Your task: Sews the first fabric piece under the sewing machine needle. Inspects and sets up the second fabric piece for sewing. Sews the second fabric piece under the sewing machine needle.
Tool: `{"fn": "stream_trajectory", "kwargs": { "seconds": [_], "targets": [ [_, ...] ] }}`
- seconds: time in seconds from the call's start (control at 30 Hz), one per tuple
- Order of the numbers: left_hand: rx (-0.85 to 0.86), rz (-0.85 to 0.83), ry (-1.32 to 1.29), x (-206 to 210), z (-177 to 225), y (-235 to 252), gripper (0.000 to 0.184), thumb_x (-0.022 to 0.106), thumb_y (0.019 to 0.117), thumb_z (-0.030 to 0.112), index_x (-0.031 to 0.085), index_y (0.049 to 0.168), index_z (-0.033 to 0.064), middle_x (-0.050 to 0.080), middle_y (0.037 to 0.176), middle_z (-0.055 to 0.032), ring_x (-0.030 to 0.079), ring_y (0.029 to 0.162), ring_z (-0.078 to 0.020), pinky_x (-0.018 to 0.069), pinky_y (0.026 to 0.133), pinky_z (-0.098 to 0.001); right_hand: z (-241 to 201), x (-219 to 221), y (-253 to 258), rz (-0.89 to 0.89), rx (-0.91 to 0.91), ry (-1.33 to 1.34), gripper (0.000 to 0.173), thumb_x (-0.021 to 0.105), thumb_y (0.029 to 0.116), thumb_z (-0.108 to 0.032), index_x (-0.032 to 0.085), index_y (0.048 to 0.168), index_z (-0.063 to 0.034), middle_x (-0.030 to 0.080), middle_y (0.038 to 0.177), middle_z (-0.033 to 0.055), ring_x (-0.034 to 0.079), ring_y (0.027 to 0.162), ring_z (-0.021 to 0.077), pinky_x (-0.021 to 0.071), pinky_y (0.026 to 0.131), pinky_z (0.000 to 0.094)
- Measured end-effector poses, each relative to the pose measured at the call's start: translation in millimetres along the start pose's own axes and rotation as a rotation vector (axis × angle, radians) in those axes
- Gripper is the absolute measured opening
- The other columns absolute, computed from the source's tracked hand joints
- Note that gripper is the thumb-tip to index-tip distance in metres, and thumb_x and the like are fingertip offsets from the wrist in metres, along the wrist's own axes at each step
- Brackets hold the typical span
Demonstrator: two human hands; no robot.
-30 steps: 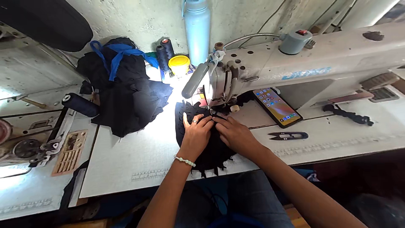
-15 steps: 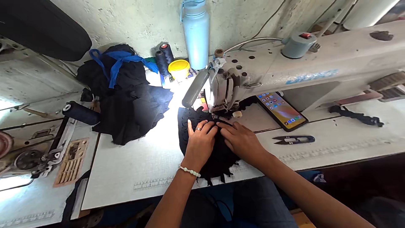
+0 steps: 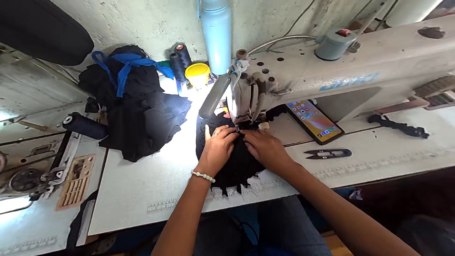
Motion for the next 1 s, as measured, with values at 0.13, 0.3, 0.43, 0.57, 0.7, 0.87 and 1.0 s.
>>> {"fn": "stream_trajectory", "kwargs": {
  "seconds": [0.13, 0.3, 0.43, 0.57, 0.7, 0.87, 1.0],
  "targets": [
    [-0.014, 0.088, 0.027, -6.5, 9.6, 3.3, 0.021, 0.062, 0.0929, 0.005, 0.08, 0.103, 0.0114, 0.076, 0.112, -0.003, 0.064, 0.121, -0.0284, 0.0278, 0.109, -0.0715, 8.3, -10.8, -5.0, -0.002, 0.138, 0.161, 0.022, 0.065, 0.0934, -0.002, 0.073, 0.114, 0.0006, 0.072, 0.113, 0.0209, 0.071, 0.104, 0.037, 0.0581, 0.09, 0.0493],
    [-0.14, 0.129, -0.026, -6.8, 8.1, 10.4, 0.018, 0.062, 0.0937, 0.008, 0.075, 0.106, 0.0067, 0.075, 0.096, -0.0061, 0.07, 0.103, -0.0258, 0.0331, 0.109, -0.0653, 13.4, -18.5, -0.1, -0.012, 0.307, 0.315, 0.021, 0.062, 0.0984, -0.006, 0.072, 0.116, -0.0005, 0.074, 0.1, 0.0158, 0.072, 0.089, 0.0277, 0.0575, 0.082, 0.0447],
    [-0.172, 0.142, 0.086, -7.7, 9.3, 14.6, 0.026, 0.079, 0.0857, 0.024, 0.072, 0.103, 0.0059, 0.074, 0.09, -0.0053, 0.07, 0.093, -0.0263, 0.0324, 0.108, -0.0652, 21.5, -13.5, 8.8, -0.083, 0.526, 0.693, 0.021, 0.051, 0.1057, -0.006, 0.071, 0.113, -0.0055, 0.07, 0.088, 0.0024, 0.062, 0.071, 0.0066, 0.0511, 0.065, 0.024],
    [-0.227, 0.248, 0.168, -5.6, 12.0, 12.4, 0.027, 0.084, 0.081, 0.025, 0.073, 0.098, 0.0066, 0.072, 0.083, -0.0056, 0.068, 0.088, -0.028, 0.0349, 0.104, -0.0653, 18.2, -11.0, 12.2, -0.068, 0.631, 0.837, 0.02, 0.054, 0.1043, -0.005, 0.074, 0.109, -0.0048, 0.067, 0.085, 0.0014, 0.053, 0.061, 0.0047, 0.0438, 0.055, 0.0197],
    [-0.297, 0.226, 0.141, -5.0, 9.6, 15.9, 0.015, 0.078, 0.0866, 0.017, 0.075, 0.096, 0.0065, 0.072, 0.082, -0.0079, 0.069, 0.088, -0.0304, 0.0347, 0.103, -0.0669, 4.9, -28.2, 16.4, 0.063, 0.318, 0.219, 0.021, 0.068, 0.0931, -0.002, 0.075, 0.112, 0.0014, 0.072, 0.109, 0.0212, 0.071, 0.089, 0.0346, 0.0571, 0.08, 0.0524],
    [-0.353, 0.075, 0.11, -7.0, 8.9, 16.9, 0.014, 0.072, 0.0922, 0.021, 0.079, 0.099, 0.0115, 0.074, 0.09, -0.007, 0.068, 0.1, -0.0314, 0.0287, 0.107, -0.0683, 8.2, -36.7, 18.9, 0.152, 0.219, -0.057, 0.012, 0.07, 0.0937, -0.005, 0.075, 0.098, 0.0052, 0.066, 0.106, 0.0276, 0.07, 0.074, 0.0413, 0.0576, 0.063, 0.0557],
    [-0.365, 0.118, 0.155, -3.7, 13.1, 19.7, 0.02, 0.078, 0.0884, 0.026, 0.079, 0.1, 0.0101, 0.073, 0.091, -0.0089, 0.067, 0.097, -0.0335, 0.0295, 0.107, -0.069, 17.3, -34.5, 20.8, 0.009, 0.391, 0.277, 0.016, 0.068, 0.0988, -0.011, 0.074, 0.1, 0.0035, 0.071, 0.099, 0.0209, 0.07, 0.089, 0.0348, 0.0548, 0.082, 0.0545]
  ]
}}
Point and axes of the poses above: each hand's wrist, its own y-axis towards the middle knuckle, its own x-axis out of the palm, z = x × y, the point moved 8 cm from there along y, towards the middle knuckle
